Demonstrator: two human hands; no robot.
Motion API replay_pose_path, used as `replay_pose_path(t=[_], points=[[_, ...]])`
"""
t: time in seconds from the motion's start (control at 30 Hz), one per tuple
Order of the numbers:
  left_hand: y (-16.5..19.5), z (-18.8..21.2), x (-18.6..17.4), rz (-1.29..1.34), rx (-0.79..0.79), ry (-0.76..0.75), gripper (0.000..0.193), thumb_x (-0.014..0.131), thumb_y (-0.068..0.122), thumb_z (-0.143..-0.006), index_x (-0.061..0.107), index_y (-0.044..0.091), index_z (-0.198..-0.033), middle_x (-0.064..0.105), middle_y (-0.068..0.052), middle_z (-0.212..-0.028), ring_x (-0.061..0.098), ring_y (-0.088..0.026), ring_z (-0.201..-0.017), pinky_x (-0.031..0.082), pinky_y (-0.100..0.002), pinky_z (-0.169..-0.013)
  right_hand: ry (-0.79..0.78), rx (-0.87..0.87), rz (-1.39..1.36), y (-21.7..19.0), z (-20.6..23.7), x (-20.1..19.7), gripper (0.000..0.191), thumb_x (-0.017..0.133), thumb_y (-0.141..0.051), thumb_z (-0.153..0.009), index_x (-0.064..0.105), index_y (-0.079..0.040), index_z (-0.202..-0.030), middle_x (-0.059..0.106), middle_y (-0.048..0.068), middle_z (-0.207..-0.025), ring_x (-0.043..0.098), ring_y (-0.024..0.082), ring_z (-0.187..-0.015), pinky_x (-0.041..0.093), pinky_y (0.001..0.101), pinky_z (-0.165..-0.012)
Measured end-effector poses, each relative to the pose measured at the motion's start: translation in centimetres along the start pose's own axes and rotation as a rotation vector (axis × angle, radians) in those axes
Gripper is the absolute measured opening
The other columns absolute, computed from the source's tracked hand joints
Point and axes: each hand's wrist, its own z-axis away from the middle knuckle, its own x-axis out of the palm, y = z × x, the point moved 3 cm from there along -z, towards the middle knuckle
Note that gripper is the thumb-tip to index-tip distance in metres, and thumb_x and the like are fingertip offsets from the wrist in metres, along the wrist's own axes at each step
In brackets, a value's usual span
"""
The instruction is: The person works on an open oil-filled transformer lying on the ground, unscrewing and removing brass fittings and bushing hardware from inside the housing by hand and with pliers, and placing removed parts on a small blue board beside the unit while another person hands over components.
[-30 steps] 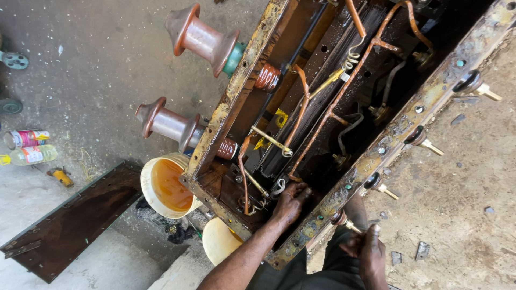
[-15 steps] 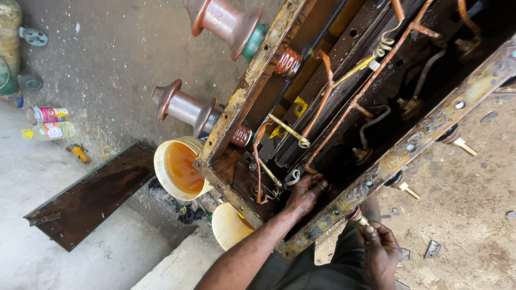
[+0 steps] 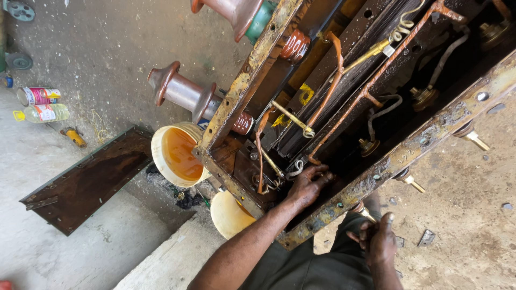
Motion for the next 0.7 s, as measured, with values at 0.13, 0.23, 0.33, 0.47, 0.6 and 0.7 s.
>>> replay_pose_path(t=[0.13,0.23,0.33,0.47,0.6,0.7], points=[[0.6,0.4,-0.1,0.028,0.001,0.005,0.059,0.071,0.044,-0.090,0.061,0.011,-0.138,0.061,-0.015,-0.143,0.059,-0.028,-0.129,0.048,-0.052,-0.108,0.075,-0.015,-0.270,-0.6,0.0,-0.2,0.015,0.071,-0.017,-0.085,0.063,-0.010,-0.096,0.068,0.000,-0.080,0.069,0.008,-0.070,0.060,0.0223,-0.070],[0.8,0.5,-0.1,-0.010,-0.033,-0.001,0.060,0.070,0.045,-0.090,0.060,0.013,-0.139,0.061,-0.014,-0.141,0.060,-0.028,-0.128,0.051,-0.052,-0.108,0.031,-0.055,0.016,-0.3,-0.3,-0.3,0.050,0.054,-0.038,-0.114,0.055,0.005,-0.089,0.056,0.012,-0.070,0.060,0.022,-0.058,0.045,0.0350,-0.047],[0.8,0.4,-0.1,-0.044,-0.013,-0.011,0.061,0.071,0.046,-0.091,0.059,0.013,-0.140,0.064,-0.016,-0.136,0.062,-0.028,-0.127,0.052,-0.050,-0.108,-0.033,0.023,-0.059,0.7,-0.7,-0.4,0.049,0.053,-0.041,-0.110,0.060,0.002,-0.090,0.060,0.010,-0.072,0.062,0.019,-0.060,0.055,0.0371,-0.056],[0.6,0.2,-0.1,-0.018,-0.013,-0.009,0.060,0.072,0.045,-0.091,0.060,0.012,-0.140,0.063,-0.015,-0.139,0.060,-0.028,-0.129,0.050,-0.048,-0.108,-0.020,-0.202,-0.095,0.7,-0.8,-0.6,0.027,0.063,-0.029,-0.101,0.063,-0.002,-0.102,0.066,0.010,-0.082,0.068,0.017,-0.073,0.062,0.0382,-0.075],[0.2,0.1,0.0,0.049,-0.036,-0.030,0.059,0.072,0.042,-0.089,0.061,0.012,-0.139,0.062,-0.013,-0.141,0.060,-0.028,-0.129,0.049,-0.046,-0.107,-0.338,-0.197,-0.544,0.9,-1.0,0.0,0.044,0.056,-0.032,-0.114,0.067,0.005,-0.095,0.069,0.011,-0.074,0.070,0.018,-0.063,0.068,0.0482,-0.068],[0.3,0.1,0.1,0.073,0.015,-0.030,0.058,0.073,0.041,-0.089,0.062,0.010,-0.137,0.064,-0.014,-0.140,0.060,-0.027,-0.130,0.049,-0.045,-0.109,-0.172,-0.080,-0.249,1.8,-1.3,-0.5,0.057,0.044,-0.041,-0.115,0.063,0.003,-0.085,0.064,0.012,-0.067,0.067,0.020,-0.055,0.067,0.0461,-0.061]])
